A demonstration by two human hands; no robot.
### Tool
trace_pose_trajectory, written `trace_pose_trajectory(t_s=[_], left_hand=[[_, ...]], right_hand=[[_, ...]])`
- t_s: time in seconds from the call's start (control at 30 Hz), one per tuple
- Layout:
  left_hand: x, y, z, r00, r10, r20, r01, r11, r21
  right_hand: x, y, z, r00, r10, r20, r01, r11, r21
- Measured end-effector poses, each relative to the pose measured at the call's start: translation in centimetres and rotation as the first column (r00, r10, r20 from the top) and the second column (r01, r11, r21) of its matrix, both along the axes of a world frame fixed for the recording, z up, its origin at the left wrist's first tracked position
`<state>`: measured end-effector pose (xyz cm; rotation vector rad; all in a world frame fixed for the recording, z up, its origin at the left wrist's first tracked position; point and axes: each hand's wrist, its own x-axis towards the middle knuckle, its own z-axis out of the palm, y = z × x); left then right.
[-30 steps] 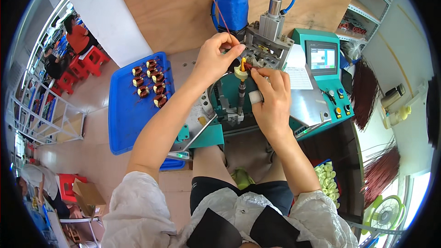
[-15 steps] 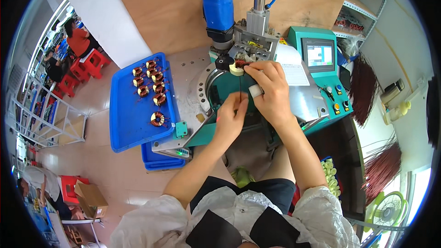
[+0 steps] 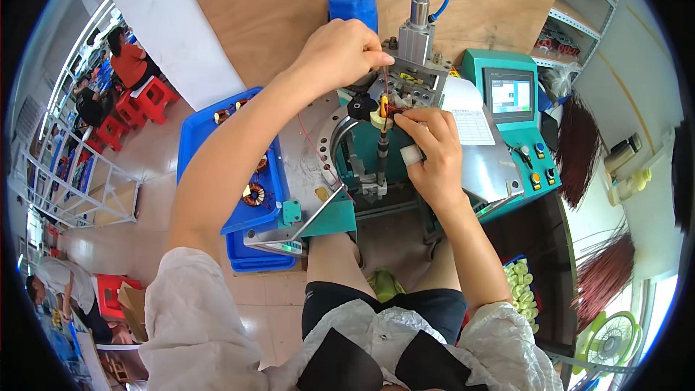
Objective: Placing copper wire coils onto a specialized winding machine and processing electronic components.
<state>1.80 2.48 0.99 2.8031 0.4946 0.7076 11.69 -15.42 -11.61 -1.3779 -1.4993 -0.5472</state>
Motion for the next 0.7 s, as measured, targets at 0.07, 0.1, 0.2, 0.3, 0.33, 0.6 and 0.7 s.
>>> trace_pose_trajectory(t_s=[0.07,0.1,0.2,0.3,0.33,0.6,0.7], left_hand=[[0.4,1.0,-1.0,0.991,0.039,-0.131,-0.044,0.998,-0.039],[-0.5,1.2,-1.5,0.989,0.076,-0.126,-0.093,0.986,-0.140],[-3.1,-0.3,-4.8,0.993,0.041,0.106,-0.025,0.988,-0.154],[-6.4,-4.8,-2.7,0.990,0.122,-0.067,-0.134,0.961,-0.240],[-7.5,-5.3,-2.8,0.989,0.141,-0.035,-0.146,0.959,-0.244],[-11.4,-8.4,-6.0,0.944,0.114,0.311,0.020,0.918,-0.396],[-11.5,-8.8,-8.4,0.919,0.170,0.354,0.042,0.853,-0.520]], right_hand=[[0.0,-0.3,0.2,1.000,-0.015,0.008,0.015,1.000,-0.005],[-0.2,-0.5,0.0,1.000,-0.026,0.008,0.026,1.000,-0.007],[-1.0,-1.1,-0.9,0.996,-0.077,-0.053,0.079,0.996,0.049],[-3.3,-1.9,-4.7,0.892,-0.019,-0.452,0.049,0.997,0.055],[-4.1,-1.3,-6.4,0.840,-0.022,-0.542,-0.008,0.999,-0.054],[-8.8,-4.6,-4.6,0.856,0.180,-0.485,-0.387,0.845,-0.370],[-5.8,-3.4,2.5,0.973,0.074,-0.219,-0.151,0.922,-0.355]])
